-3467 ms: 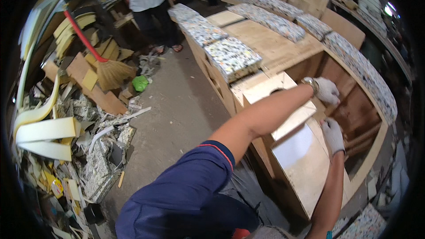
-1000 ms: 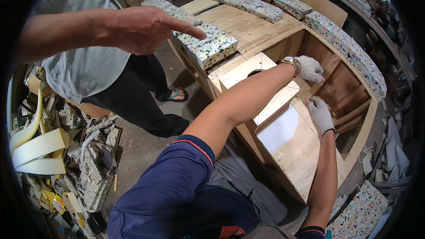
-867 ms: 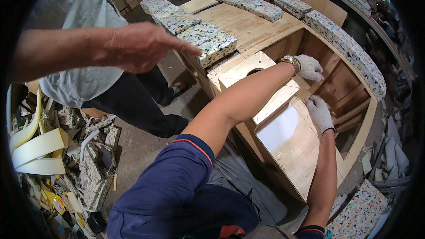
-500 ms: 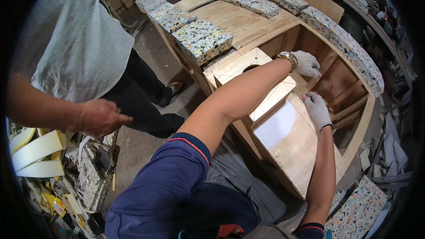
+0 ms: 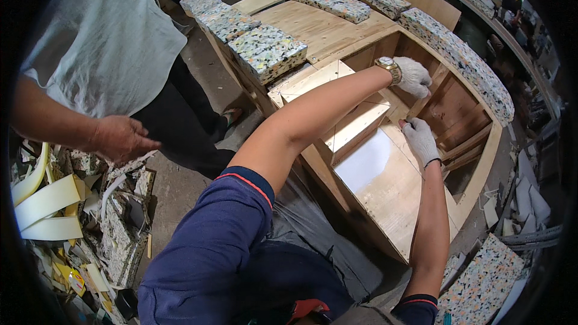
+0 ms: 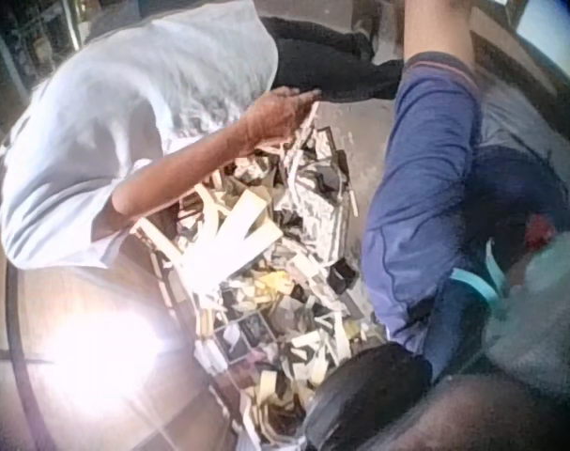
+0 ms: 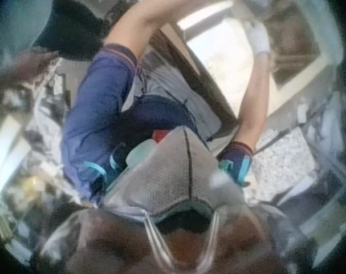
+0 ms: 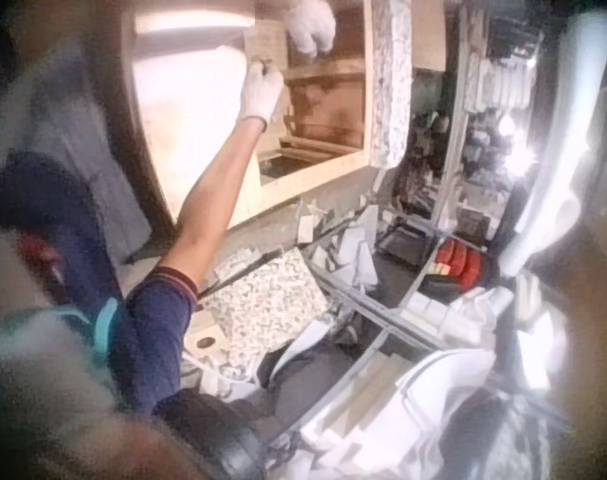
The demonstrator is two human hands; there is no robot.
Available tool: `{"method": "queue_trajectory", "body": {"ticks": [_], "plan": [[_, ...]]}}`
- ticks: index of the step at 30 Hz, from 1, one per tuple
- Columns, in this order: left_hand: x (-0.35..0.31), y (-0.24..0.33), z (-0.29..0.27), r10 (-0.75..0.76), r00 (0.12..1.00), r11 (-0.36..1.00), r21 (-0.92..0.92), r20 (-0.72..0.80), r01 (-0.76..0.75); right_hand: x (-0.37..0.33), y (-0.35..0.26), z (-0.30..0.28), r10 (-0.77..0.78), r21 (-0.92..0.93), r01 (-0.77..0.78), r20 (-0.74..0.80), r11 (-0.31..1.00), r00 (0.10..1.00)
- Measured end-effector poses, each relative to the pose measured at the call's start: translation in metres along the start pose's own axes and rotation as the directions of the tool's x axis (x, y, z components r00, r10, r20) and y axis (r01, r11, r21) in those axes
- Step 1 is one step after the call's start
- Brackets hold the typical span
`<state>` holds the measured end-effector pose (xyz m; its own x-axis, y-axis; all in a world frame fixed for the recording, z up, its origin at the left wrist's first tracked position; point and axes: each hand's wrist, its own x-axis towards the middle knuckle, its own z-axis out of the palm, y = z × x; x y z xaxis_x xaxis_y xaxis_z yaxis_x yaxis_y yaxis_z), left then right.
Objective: The person repeatedly places a small wooden box with a circular cutout onto a larger wooden furniture frame, adjusts its position, and uses a metal ruler to measure alignment. The person lifts and repositions the box multiple times while checking fit and alignment on the frame.
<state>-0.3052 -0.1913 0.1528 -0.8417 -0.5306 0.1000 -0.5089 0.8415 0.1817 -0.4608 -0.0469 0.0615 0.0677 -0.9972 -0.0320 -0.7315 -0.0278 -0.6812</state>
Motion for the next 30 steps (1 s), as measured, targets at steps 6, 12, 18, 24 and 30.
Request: {"method": "queue_trajectory", "body": {"ticks": [6, 12, 18, 24, 30], "plan": [[0.021, 0.079, -0.001, 0.171, 0.985, 0.978, 0.121, 0.004, -0.170, 0.032, 0.054, 0.029, -0.147, 0.015, 0.147, 0.059, 0.989, 0.987], [0.089, 0.202, 0.036, 0.387, 0.921, 0.918, 0.113, -0.050, -0.379, 0.054, 0.168, 0.028, -0.482, -0.230, 0.434, -0.223, 0.871, 0.848], [0.081, 0.212, 0.149, 0.216, 0.974, 0.969, 0.112, 0.062, -0.222, 0.013, 0.013, 0.017, -0.048, 0.039, 0.045, 0.082, 0.998, 0.996], [0.084, 0.229, 0.166, 0.156, 0.987, 0.986, -0.056, 0.035, -0.154, 0.003, 0.028, 0.000, -0.022, 0.032, 0.021, 0.037, 0.999, 0.999], [0.075, 0.221, 0.163, 0.126, 0.991, 0.988, -0.101, 0.054, -0.120, 0.009, 0.029, 0.003, -0.049, 0.040, 0.047, 0.048, 0.998, 0.998]]}}
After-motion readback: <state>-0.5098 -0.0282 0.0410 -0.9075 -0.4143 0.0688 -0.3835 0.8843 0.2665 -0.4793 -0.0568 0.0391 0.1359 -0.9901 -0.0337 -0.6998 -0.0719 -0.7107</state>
